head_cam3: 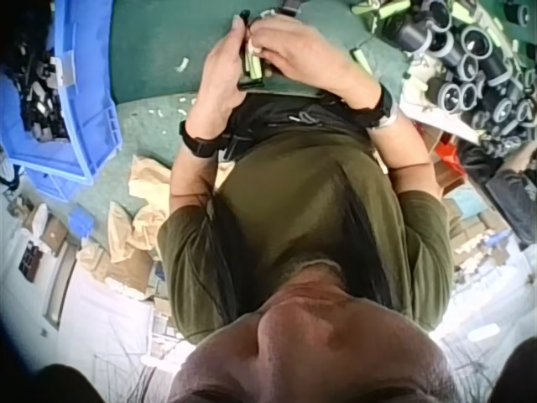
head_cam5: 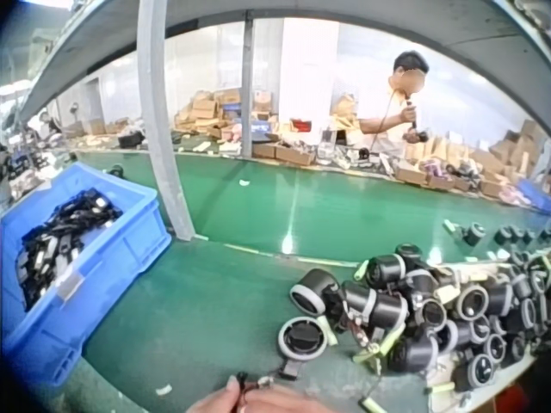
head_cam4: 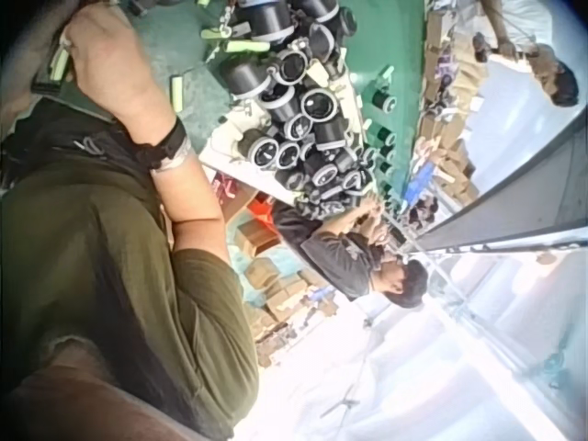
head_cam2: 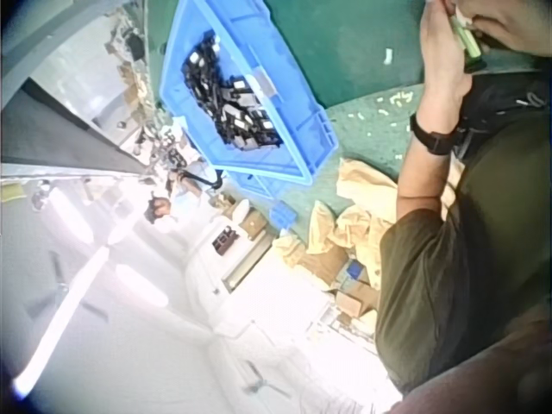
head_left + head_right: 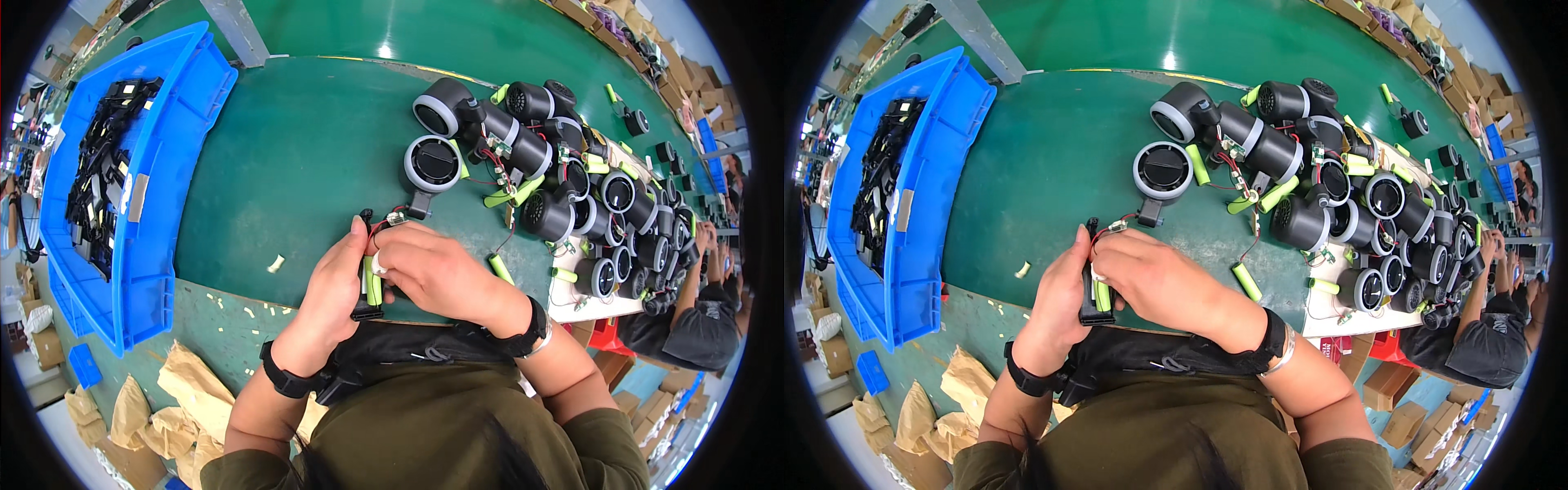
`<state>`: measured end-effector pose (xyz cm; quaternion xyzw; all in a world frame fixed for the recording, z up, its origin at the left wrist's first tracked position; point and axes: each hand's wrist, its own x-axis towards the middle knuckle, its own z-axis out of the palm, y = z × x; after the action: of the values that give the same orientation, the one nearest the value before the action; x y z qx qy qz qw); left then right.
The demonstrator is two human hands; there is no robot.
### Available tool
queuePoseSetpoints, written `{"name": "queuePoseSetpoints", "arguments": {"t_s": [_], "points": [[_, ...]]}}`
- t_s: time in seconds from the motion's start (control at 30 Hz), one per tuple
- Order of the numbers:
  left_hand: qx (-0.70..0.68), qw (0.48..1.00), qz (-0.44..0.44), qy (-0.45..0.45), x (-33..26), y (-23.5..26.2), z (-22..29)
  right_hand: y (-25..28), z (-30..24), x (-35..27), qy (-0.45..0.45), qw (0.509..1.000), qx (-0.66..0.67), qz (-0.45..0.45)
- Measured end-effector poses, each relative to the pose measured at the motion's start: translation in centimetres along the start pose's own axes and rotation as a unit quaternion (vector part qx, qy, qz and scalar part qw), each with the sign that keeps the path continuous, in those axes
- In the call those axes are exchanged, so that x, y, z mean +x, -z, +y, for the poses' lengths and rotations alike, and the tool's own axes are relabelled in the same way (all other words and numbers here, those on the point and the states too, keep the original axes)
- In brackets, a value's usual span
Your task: Assembling electronic components with batteries and wires into plastic housings on a production line.
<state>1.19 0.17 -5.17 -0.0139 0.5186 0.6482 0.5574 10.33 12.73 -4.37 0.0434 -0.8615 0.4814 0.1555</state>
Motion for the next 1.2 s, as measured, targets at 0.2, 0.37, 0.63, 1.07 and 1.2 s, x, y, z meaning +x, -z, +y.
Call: {"name": "queuePoseSetpoints", "arguments": {"t_s": [0.2, 0.37, 0.63, 1.07, 1.2], "points": [[-0.057, 0.998, -0.014, -0.031, -0.2, 0.6, 0.4, 0.9, -1.7, -0.4, -0.104, 0.987, 0.028, 0.12], [-0.033, 0.997, -0.049, -0.055, -1.0, 1.2, 1.1, 2.1, 0.5, 0.1, -0.04, 0.984, -0.121, 0.125], [0.056, 0.992, -0.105, -0.033, -2.1, 1.6, 2.0, 1.1, 1.4, 1.0, -0.046, 0.997, -0.061, 0.025], [0.181, 0.975, -0.002, -0.13, -2.7, 0.9, 1.9, 1.7, -0.5, -0.5, -0.102, 0.994, -0.003, -0.038], [0.181, 0.971, -0.014, -0.154, -2.7, 0.6, 1.8, 0.9, -0.8, -0.7, 0.005, 0.956, -0.278, 0.096]]}}
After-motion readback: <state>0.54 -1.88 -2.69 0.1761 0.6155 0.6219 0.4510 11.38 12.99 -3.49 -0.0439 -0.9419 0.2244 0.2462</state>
